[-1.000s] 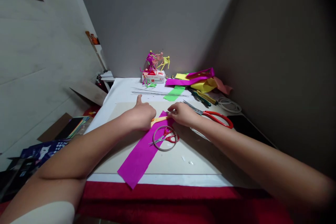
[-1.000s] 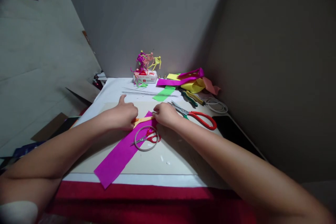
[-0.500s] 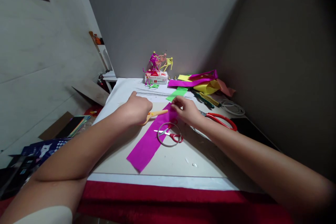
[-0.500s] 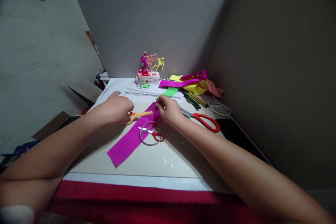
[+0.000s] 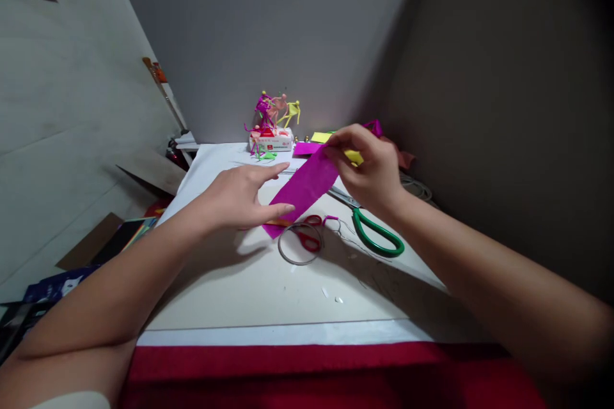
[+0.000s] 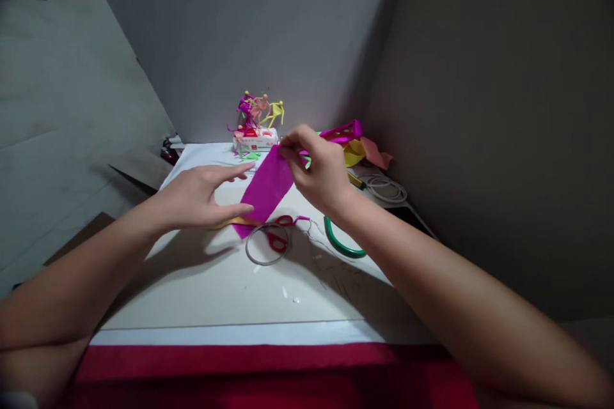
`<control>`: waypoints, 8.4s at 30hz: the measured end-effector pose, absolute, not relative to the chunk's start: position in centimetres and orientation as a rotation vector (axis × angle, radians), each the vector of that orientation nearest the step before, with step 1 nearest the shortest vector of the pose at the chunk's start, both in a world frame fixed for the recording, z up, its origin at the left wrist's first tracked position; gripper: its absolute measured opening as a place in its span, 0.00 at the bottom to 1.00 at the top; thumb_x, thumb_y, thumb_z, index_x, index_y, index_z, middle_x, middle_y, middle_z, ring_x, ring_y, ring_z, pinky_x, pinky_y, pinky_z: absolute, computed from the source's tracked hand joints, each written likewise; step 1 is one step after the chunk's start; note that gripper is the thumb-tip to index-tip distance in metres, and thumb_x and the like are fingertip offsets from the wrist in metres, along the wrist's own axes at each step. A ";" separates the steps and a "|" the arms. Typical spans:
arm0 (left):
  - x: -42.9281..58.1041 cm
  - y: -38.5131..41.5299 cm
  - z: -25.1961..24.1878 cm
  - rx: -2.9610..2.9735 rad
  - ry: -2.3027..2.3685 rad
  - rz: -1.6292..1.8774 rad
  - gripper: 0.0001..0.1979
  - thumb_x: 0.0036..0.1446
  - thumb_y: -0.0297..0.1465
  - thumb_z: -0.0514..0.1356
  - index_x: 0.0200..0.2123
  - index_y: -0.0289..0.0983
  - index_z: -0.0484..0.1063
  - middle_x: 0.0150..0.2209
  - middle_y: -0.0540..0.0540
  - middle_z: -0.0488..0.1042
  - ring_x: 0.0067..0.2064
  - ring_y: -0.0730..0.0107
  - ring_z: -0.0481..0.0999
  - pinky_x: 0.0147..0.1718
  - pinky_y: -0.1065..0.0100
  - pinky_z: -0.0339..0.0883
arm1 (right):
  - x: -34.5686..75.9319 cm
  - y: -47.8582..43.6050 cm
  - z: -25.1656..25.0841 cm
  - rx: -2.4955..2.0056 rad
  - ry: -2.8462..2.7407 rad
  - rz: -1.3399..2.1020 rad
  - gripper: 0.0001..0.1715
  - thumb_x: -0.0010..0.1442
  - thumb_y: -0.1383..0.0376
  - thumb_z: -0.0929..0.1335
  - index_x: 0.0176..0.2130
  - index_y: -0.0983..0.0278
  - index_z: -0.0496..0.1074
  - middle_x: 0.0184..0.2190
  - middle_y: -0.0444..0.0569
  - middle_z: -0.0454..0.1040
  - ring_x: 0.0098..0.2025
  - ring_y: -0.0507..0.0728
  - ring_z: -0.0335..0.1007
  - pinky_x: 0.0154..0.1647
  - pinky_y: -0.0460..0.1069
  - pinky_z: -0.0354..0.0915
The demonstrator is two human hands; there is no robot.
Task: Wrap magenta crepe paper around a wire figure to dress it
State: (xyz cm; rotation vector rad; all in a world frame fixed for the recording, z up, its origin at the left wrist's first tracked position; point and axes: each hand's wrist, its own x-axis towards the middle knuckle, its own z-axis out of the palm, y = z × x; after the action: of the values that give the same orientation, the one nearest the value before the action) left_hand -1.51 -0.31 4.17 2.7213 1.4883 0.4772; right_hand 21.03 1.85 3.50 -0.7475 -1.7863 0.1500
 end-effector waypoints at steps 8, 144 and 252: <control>-1.9 -0.1 4.6 2.245 0.998 0.681 0.37 0.51 0.56 0.53 0.56 0.36 0.68 0.50 0.39 0.75 0.52 0.53 0.71 0.48 0.61 0.64 | 22.6 -2.8 9.3 -0.533 -1.508 0.639 0.07 0.60 0.73 0.64 0.34 0.64 0.70 0.28 0.37 0.70 0.28 0.44 0.67 0.31 0.43 0.63; 2.3 -1.7 0.6 1.126 1.016 0.665 0.14 0.57 0.37 0.60 0.31 0.30 0.77 0.28 0.42 0.79 0.29 0.67 0.75 0.37 0.64 0.66 | 22.8 -4.2 -1.4 -0.954 -1.076 1.784 0.11 0.49 0.63 0.74 0.30 0.66 0.70 0.20 0.41 0.70 0.20 0.46 0.67 0.22 0.41 0.64; 3.4 -3.9 0.9 1.419 1.037 0.481 0.16 0.60 0.38 0.55 0.32 0.31 0.77 0.28 0.47 0.75 0.29 0.71 0.68 0.32 0.71 0.61 | 22.8 -3.9 -2.0 -1.090 -1.540 1.438 0.10 0.51 0.61 0.72 0.26 0.66 0.74 0.24 0.45 0.72 0.27 0.51 0.65 0.29 0.46 0.61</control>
State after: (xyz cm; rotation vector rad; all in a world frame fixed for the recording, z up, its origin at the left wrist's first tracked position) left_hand 3.42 -3.91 0.88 1.4195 1.0367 0.4810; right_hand 22.77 -3.92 -2.05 -1.0897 -1.5396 1.4379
